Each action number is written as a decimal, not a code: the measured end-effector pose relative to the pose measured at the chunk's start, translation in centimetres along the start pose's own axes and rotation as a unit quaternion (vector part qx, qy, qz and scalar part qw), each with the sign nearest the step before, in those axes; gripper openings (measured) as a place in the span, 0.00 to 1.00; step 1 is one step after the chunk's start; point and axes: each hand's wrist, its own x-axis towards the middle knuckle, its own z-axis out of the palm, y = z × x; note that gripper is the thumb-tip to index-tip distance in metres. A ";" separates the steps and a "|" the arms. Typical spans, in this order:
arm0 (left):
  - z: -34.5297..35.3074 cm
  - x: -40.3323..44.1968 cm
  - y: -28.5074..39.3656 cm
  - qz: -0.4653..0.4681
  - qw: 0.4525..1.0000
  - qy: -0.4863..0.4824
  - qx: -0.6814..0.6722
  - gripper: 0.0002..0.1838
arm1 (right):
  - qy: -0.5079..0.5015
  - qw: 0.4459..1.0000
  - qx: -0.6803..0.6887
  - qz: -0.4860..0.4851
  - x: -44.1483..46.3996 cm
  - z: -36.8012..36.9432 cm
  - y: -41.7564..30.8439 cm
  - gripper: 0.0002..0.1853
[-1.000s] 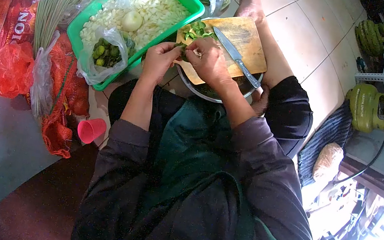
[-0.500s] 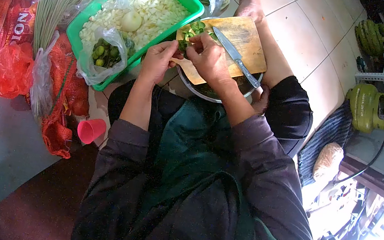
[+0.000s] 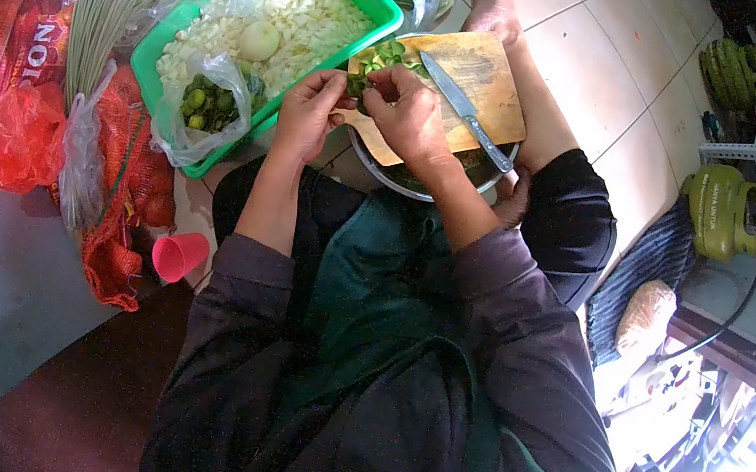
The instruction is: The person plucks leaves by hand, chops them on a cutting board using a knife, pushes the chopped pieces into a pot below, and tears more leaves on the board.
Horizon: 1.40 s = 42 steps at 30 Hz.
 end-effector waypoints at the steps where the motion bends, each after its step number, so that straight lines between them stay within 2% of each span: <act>1: 0.0 -0.1 0.0 0.000 1.000 -0.003 -0.003 0.07 | 0.002 1.000 0.000 -0.003 0.0 0.0 0.0 0.14; 17: 0.0 -0.2 0.1 -0.008 0.998 -0.042 0.042 0.12 | 0.012 1.000 -0.005 -0.006 -0.1 -0.1 -1.3 0.16; 23: -0.2 0.1 -0.1 -0.002 0.997 -0.046 0.058 0.09 | -0.011 1.000 0.017 -0.018 0.0 -0.3 -1.0 0.16; 27: -0.1 0.0 0.2 0.003 0.999 0.018 0.044 0.06 | 0.013 0.998 0.022 -0.056 1.4 -1.3 1.3 0.15; 30: -0.5 0.4 -0.1 0.018 0.999 0.035 0.025 0.05 | 0.052 0.996 -0.061 -0.034 2.5 -2.7 3.3 0.09; 33: -0.3 0.4 0.0 0.017 0.998 0.046 0.029 0.05 | 0.026 0.982 -0.158 -0.102 2.0 -2.9 4.8 0.08; 37: -0.3 0.3 0.0 0.017 0.997 0.054 0.044 0.06 | -0.026 0.951 -0.304 -0.041 0.8 -2.0 4.7 0.15; 40: -0.3 0.3 0.1 0.020 0.997 0.059 0.048 0.06 | -0.011 0.944 -0.326 -0.040 0.2 -1.3 4.8 0.17; 42: -0.3 0.3 0.0 0.024 0.997 0.057 0.056 0.07 | 0.013 0.951 -0.305 -0.059 0.4 -1.0 5.1 0.14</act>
